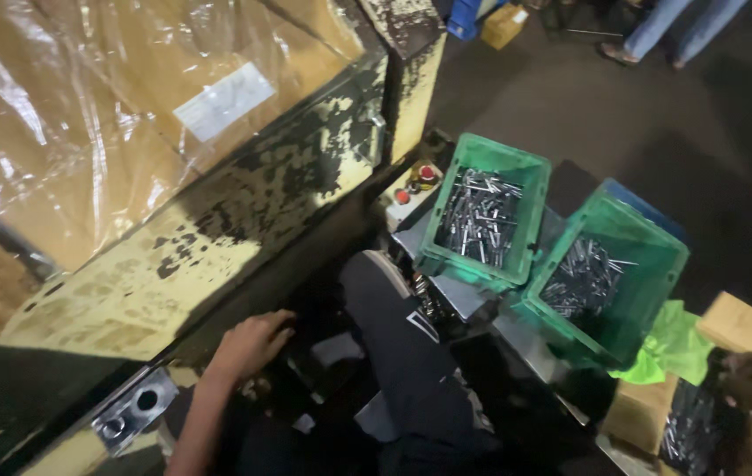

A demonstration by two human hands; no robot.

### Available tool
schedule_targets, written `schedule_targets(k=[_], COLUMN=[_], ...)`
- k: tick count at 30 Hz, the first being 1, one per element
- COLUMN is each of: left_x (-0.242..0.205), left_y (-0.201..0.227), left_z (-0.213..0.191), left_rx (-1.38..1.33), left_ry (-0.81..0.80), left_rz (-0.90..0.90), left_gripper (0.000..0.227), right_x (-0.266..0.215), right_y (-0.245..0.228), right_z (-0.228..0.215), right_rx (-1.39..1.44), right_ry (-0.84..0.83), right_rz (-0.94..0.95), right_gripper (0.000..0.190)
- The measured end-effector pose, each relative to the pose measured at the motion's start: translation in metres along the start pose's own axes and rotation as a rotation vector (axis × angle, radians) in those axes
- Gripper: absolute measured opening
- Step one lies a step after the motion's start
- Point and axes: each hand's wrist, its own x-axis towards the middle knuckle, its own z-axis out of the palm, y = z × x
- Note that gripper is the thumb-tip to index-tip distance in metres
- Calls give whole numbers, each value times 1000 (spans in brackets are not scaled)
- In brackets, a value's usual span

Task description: The person repeatedly picks metal fasteners from green bins and inserts them one at a time into a machine slot. They occasionally wipe the machine surface with a green cloth. The fasteners are handled individually and placed into the machine throughout the clip.

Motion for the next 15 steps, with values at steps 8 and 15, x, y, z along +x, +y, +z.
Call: schedule_targets(k=[8, 15], left_x=[0, 0], left_y=[-1, -17], left_z=[-1, 13], left_rx=[-43, -11], left_ry=[9, -91], left_rz=[0, -63], left_gripper=[36, 41], right_x=[-36, -59], right_y=[37, 11], right_z=[11, 9], right_rx=[248, 349], right_ry=[-2, -24], right_rz=[191, 298], right_gripper=[41, 49])
